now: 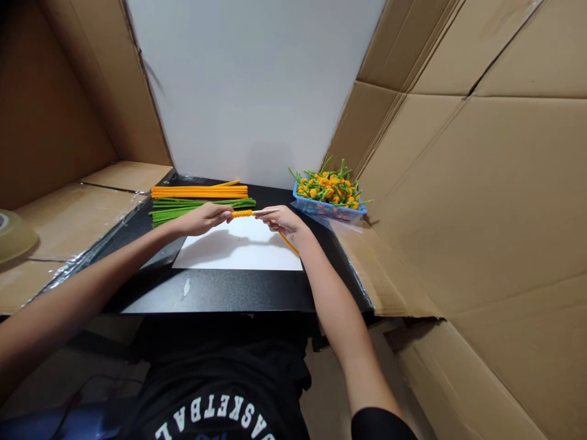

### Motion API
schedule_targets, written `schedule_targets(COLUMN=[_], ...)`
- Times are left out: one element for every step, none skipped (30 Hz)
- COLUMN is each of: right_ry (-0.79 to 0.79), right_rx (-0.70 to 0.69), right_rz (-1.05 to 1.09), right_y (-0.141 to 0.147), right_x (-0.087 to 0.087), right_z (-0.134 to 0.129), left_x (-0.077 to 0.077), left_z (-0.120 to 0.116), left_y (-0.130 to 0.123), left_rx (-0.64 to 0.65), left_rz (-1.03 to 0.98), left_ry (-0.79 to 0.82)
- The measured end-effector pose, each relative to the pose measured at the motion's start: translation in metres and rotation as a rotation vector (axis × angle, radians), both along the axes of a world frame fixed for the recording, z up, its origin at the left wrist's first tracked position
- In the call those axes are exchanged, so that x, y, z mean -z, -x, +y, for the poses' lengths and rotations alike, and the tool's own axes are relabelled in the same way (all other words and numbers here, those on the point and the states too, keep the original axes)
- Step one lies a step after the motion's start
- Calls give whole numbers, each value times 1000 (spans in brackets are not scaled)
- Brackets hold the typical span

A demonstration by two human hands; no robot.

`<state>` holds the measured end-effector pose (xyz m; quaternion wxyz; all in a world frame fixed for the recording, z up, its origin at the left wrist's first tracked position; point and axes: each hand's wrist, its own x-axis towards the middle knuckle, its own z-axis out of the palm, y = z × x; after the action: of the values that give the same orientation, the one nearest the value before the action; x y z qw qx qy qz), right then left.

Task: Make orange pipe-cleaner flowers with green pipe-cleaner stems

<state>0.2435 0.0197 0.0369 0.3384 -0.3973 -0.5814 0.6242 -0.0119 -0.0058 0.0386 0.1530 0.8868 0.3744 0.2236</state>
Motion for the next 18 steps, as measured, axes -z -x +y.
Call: schedule_targets(right_ry=[-2, -5, -6, -3, -2, -4, -13, -23, -31, -37, -40, -44, -49, -58, -68, -78, -85, -90], right_rx=[-38, -82, -137, -201, -270, -340, -401, -453, -493, -515, -520, -509, -485, -455, -428, -413, -408, -410], right_rz=[-14, -31, -52, -76, -101, -126, -146, -159, -162, -153, -131, -101, -70, -50, -47, -63, -93, -129], right_y=[-3, -5, -6, -7, -8, -9, -9, -9, -8, -8, -8, -7, -7, -7, -7, -7, -6, -6], right_x=[-2, -3, -4, -5, -5, -6, -6, -7, -7, -8, -9, -10, -11, -11, -12, -13, -13, -13], right_z=[0, 0, -1, -1, -2, -3, -4, -5, -7, -8, -8, -9, -10, -10, -11, -11, -12, -12], left_x=[-3, -7, -11, -14, -17, -19, -21, -21, -22, -22, -22, -21, -21, -21, -22, -22, -22, -22], left_z=[0, 0, -1, -3, -6, -9, -12, -15, -17, -19, -20, -21, -21, -21, -20, -19, -18, -17], left_y=[4, 7, 9, 10, 10, 9, 7, 4, 2, -1, -2, -3, -3, -3, -2, -1, 0, 1], left_rx=[55, 100, 143, 186, 235, 284, 329, 365, 387, 399, 402, 400, 396, 392, 391, 390, 388, 380], left_rz=[4, 11, 24, 40, 62, 80, 84, 76, 53, 19, -19, -57, -84, -95, -85, -53, -6, 48], left_ry=[37, 75, 122, 174, 234, 291, 338, 378, 412, 440, 466, 489, 508, 519, 518, 503, 473, 431])
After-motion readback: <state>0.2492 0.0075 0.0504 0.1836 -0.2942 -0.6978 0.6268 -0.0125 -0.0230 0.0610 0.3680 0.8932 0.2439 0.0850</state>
